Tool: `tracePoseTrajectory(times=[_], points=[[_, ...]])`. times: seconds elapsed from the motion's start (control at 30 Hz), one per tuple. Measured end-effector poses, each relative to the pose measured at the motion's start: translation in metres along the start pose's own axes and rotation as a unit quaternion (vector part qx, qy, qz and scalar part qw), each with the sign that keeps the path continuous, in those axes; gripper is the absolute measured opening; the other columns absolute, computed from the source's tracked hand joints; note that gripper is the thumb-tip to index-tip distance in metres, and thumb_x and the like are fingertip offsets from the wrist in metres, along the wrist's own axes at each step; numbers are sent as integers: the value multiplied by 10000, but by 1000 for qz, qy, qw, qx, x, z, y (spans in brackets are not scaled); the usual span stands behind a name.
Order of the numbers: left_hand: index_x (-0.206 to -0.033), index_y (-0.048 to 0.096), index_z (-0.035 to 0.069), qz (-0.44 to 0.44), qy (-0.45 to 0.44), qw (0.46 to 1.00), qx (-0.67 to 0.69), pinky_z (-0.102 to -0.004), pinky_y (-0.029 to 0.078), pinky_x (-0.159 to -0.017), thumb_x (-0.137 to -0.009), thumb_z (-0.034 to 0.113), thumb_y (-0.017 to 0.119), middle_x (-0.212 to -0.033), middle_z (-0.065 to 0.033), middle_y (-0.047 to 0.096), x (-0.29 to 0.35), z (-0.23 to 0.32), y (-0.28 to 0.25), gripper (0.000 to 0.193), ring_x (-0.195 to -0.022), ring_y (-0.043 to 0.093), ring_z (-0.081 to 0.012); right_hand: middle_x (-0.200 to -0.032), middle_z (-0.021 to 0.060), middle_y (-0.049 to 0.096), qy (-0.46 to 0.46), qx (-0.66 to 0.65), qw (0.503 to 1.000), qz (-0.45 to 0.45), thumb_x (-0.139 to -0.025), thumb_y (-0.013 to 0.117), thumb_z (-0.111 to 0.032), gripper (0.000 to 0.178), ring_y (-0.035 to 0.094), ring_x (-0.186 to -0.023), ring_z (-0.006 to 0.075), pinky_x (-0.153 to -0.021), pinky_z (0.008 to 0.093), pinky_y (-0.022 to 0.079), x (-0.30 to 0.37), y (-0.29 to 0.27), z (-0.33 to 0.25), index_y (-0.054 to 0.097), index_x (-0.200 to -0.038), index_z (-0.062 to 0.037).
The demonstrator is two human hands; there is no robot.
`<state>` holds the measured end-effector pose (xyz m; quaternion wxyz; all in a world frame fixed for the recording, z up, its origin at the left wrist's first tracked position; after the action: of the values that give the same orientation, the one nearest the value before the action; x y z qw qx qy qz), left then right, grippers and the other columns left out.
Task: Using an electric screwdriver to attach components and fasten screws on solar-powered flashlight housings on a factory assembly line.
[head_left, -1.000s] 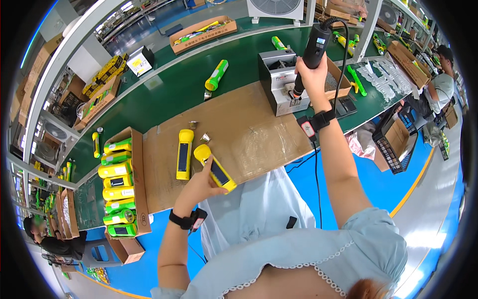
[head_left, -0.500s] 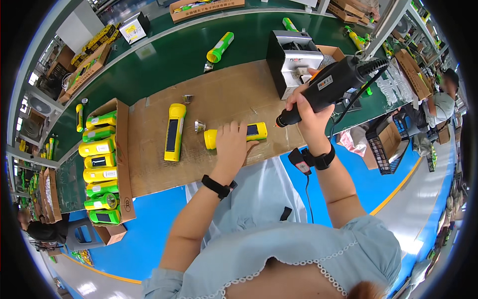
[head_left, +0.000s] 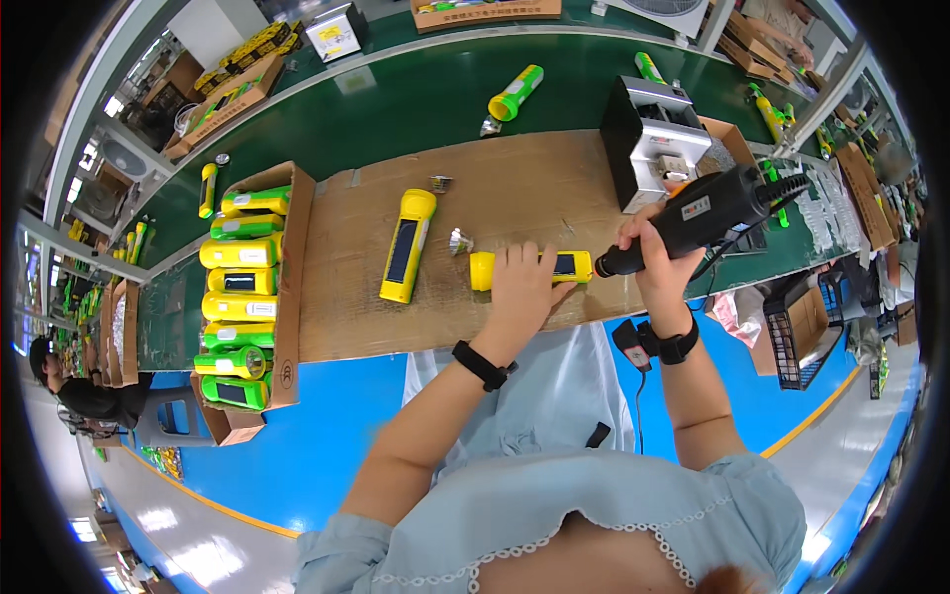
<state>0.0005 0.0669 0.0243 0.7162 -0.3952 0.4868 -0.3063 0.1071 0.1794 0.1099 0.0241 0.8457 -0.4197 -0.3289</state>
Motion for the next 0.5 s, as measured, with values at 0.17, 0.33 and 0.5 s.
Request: tracePoseTrajectory(times=[0.17,0.33,0.5], points=[[-1003,574,61,21,4,1000,11,-405,387,-804,-673,424,734,-876,-116,518,-1,2,-2,516,-858,508,-291,-724,68,544,0,-8,1000,-10,-812,543,28,449,559,-607,136,-592,271,483,1,0,0,360,-1222,37],[-1009,575,64,13,-2,1000,-2,-401,388,-800,-658,456,737,-879,-114,519,0,3,-1,550,-856,509,-286,-736,58,551,17,48,999,-11,-795,558,43,441,572,-622,127,-595,260,487,6,-2,18,380,-1199,33],[-1007,581,74,2,-3,1000,-13,-394,386,-793,-659,480,728,-871,-102,519,1,1,2,555,-854,513,-277,-739,53,552,28,81,996,-7,-773,576,67,445,571,-619,114,-585,256,490,11,4,25,394,-1177,28]])
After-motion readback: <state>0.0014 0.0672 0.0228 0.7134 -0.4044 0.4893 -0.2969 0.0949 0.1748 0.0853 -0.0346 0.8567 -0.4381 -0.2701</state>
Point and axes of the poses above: each hand's wrist, its own x-axis away from the middle knuckle, its own y-axis out of the palm, z = x × y, the point moved 5 cm from there along -x, towards the middle knuckle
